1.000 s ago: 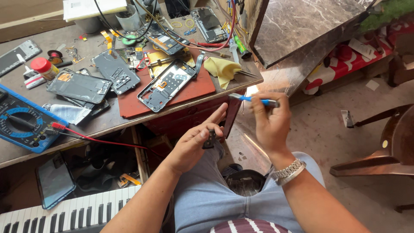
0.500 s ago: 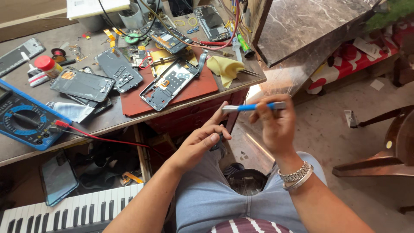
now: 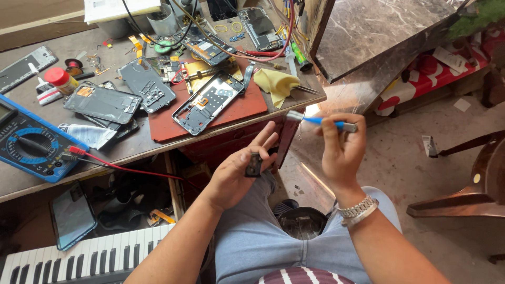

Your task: The person sits at a cluttered repair bench and uses tweezers to work on a small disassembled phone component held in one hand, probing and repositioning parts of it. A multimeter with test leads sits on the bench among scattered phone housings and parts.

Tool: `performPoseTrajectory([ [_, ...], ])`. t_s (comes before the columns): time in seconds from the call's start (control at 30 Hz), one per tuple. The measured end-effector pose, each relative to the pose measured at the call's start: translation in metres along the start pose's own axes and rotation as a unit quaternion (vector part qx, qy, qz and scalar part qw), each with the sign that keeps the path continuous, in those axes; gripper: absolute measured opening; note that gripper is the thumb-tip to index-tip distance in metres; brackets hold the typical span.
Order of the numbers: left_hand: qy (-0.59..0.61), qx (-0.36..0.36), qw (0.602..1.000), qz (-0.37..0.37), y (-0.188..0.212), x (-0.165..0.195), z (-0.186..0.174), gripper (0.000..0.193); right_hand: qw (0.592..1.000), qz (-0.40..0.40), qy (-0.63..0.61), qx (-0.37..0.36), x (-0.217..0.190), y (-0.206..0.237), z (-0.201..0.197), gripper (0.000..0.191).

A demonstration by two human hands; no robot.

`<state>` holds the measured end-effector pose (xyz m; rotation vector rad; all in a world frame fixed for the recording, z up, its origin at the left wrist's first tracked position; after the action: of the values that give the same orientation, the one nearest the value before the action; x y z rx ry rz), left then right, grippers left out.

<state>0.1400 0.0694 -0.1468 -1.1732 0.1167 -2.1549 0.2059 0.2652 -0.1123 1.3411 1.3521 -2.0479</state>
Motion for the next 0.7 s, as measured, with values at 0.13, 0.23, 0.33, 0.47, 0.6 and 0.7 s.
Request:
performPoseTrajectory([
  [0.13,0.071,0.019,0.997,0.011,-0.002,0.002,0.003,0.039,0.992,0.073,-0.076,-0.071,0.013,0.014,0.013,0.022],
  [0.23,0.096,0.064,0.993,0.010,-0.003,0.001,-0.005,0.042,0.999,0.038,-0.029,0.023,0.016,0.005,-0.004,0.018],
  [0.33,0.097,0.110,0.989,0.017,-0.001,-0.001,-0.017,0.047,0.989,0.091,-0.059,0.096,0.028,0.002,-0.024,0.020],
  [0.47,0.155,0.133,0.978,0.032,0.000,-0.007,-0.027,0.050,0.939,0.274,-0.176,0.109,0.059,0.012,-0.031,0.026],
  [0.6,0.143,0.161,0.977,0.003,0.005,-0.013,-0.033,0.056,0.935,0.322,-0.135,0.066,0.065,0.022,-0.025,0.032],
  [0.7,0.170,0.144,0.975,-0.003,0.004,-0.013,-0.028,0.057,0.929,0.357,-0.099,0.010,0.069,0.030,-0.014,0.039],
])
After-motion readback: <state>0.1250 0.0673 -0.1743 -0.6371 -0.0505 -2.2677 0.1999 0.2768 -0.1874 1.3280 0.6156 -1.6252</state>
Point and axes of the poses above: each hand's wrist, its own y-axis away from the middle knuckle, its own z-axis out of the palm, x = y × z, the point moved 8 cm from there along -y, towards the middle knuckle, and after that the axes turned 5 degrees about z, right-handed, at the moved point
